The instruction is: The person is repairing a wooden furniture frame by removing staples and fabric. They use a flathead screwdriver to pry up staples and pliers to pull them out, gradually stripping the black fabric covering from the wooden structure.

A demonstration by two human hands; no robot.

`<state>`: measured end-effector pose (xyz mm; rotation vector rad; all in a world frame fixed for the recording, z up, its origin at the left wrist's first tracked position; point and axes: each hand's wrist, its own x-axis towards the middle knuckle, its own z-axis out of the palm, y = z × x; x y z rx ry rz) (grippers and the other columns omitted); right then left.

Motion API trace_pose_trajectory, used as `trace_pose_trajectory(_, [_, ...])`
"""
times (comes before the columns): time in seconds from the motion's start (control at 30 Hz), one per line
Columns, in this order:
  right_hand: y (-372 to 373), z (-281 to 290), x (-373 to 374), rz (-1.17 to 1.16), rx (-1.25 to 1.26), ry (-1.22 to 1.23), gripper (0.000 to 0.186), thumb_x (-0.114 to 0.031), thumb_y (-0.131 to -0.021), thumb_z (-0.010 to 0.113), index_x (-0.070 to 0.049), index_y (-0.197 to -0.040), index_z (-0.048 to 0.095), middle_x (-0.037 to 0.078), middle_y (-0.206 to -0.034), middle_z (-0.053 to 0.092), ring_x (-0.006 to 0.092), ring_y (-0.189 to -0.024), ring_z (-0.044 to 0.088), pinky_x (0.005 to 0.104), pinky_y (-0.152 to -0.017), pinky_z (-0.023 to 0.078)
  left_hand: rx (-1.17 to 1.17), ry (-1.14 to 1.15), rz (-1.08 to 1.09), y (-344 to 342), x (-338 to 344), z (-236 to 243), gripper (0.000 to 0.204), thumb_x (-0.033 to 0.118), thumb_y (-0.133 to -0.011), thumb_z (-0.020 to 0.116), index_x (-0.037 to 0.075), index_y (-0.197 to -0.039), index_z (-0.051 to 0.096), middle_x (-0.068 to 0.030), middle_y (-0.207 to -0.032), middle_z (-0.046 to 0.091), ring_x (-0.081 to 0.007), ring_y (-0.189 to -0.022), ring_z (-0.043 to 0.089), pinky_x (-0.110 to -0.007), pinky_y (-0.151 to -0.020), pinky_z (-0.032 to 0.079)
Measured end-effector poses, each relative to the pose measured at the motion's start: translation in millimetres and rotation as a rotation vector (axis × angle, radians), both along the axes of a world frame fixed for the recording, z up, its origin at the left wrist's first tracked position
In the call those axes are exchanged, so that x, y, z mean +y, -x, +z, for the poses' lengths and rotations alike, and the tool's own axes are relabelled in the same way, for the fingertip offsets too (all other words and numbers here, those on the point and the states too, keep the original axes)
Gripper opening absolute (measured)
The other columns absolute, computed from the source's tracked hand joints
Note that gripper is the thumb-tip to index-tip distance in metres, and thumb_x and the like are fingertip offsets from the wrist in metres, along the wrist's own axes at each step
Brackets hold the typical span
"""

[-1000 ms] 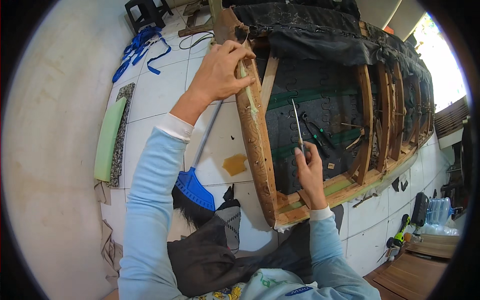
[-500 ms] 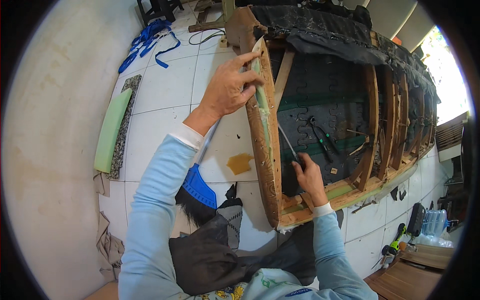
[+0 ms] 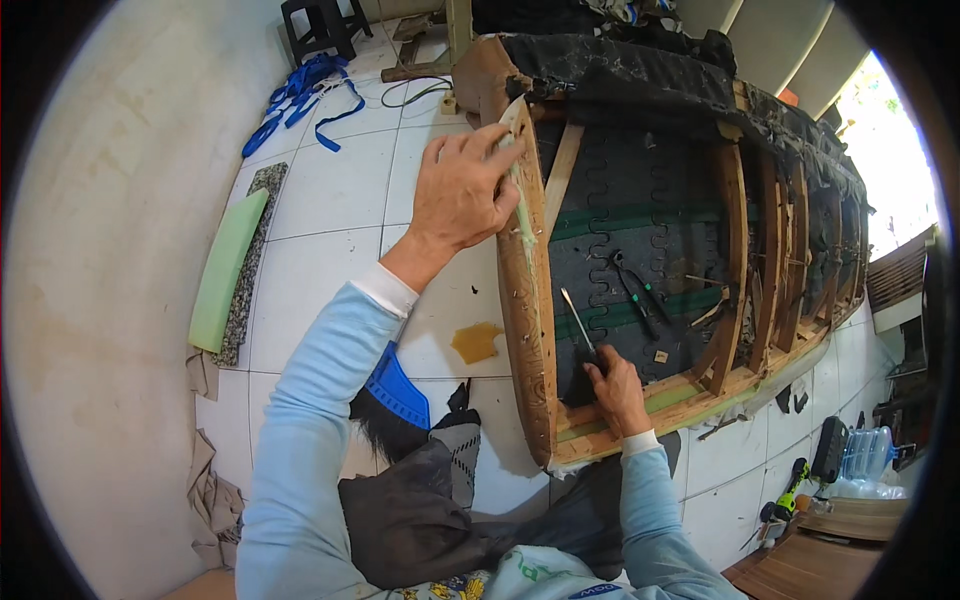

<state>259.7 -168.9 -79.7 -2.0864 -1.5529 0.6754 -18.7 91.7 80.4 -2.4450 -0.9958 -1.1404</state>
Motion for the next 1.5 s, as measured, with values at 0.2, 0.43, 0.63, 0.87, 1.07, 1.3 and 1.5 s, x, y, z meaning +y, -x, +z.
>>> trace_pose_trajectory(0.2, [-1, -9, -7, -0.007, -0.089, 0.081, 0.032, -0.022, -0.099, 0.077, -0.004, -0.125, 0.071, 0.029, -0.116, 0.077, 0.0529, -0.112, 0.072, 0.0580, -0.092, 0.057, -0.347, 0.320, 0.106, -30, 27, 21, 0.033, 0.035, -0.094, 0.082, 0.011, -0.115, 0.076, -0.0073, -0.107, 0.075, -0.0298, -0.091, 0.074, -0.042, -0.082, 0.058])
trace_pose_trajectory(0.43, [-9, -1, -5, -0.029, -0.016, -0.103, 0.029, -0.021, -0.100, 0.073, -0.003, -0.123, 0.071, 0.027, -0.111, 0.079, 0.0508, -0.105, 0.074, 0.0556, -0.090, 0.059, -0.405, 0.546, 0.131, -31, 58, 27, 0.040, 0.042, -0.094, 0.083, 0.008, -0.113, 0.071, -0.0081, -0.097, 0.076, -0.0266, -0.088, 0.076, -0.042, -0.076, 0.059])
trace_pose_trajectory(0.63, [-9, 30, -16, -0.079, 0.011, -0.088, 0.027, -0.025, -0.100, 0.072, -0.004, -0.118, 0.074, 0.026, -0.103, 0.079, 0.0478, -0.098, 0.077, 0.0520, -0.084, 0.060, -0.482, 0.547, 0.159, -43, 61, 33, 0.035, 0.042, -0.096, 0.082, 0.011, -0.111, 0.076, -0.0065, -0.101, 0.077, -0.0255, -0.091, 0.076, -0.042, -0.080, 0.060])
trace_pose_trajectory(0.87, [3, 51, -15, -0.132, -0.053, -0.085, 0.030, -0.024, -0.098, 0.075, -0.003, -0.120, 0.074, 0.025, -0.102, 0.080, 0.0458, -0.095, 0.078, 0.0511, -0.084, 0.060, -0.369, 0.357, 0.224, -49, 72, 48, 0.034, 0.043, -0.091, 0.086, 0.017, -0.111, 0.077, -0.0050, -0.114, 0.073, -0.0285, -0.104, 0.075, -0.045, -0.086, 0.060])
trace_pose_trajectory(1.07, [9, 42, -16, -0.180, 0.029, -0.109, 0.030, -0.025, -0.098, 0.076, -0.002, -0.118, 0.075, 0.025, -0.101, 0.080, 0.0450, -0.095, 0.079, 0.0497, -0.085, 0.061, -0.450, 0.514, 0.134, -34, 85, 51, 0.035, 0.045, -0.094, 0.084, 0.013, -0.107, 0.076, -0.0088, -0.099, 0.079, -0.0334, -0.094, 0.078, -0.048, -0.082, 0.062])
trace_pose_trajectory(1.3, [8, 28, -16, -0.194, 0.009, -0.066, 0.031, -0.025, -0.098, 0.075, 0.000, -0.116, 0.075, 0.026, -0.102, 0.080, 0.0454, -0.096, 0.078, 0.0507, -0.085, 0.060, 0.034, 0.470, 0.269, -39, 73, 69, 0.043, 0.055, -0.103, 0.069, 0.013, -0.106, 0.075, -0.0133, -0.096, 0.081, -0.0363, -0.094, 0.079, -0.049, -0.081, 0.061])
trace_pose_trajectory(1.5, [6, 26, -20, -0.150, -0.032, -0.096, 0.029, -0.023, -0.099, 0.077, 0.002, -0.113, 0.074, 0.027, -0.100, 0.079, 0.0465, -0.095, 0.078, 0.0501, -0.082, 0.060, 0.109, 0.490, 0.297, -44, 81, 74, 0.043, 0.052, -0.108, 0.060, 0.012, -0.111, 0.077, -0.0172, -0.107, 0.082, -0.0403, -0.103, 0.078, -0.053, -0.086, 0.061])
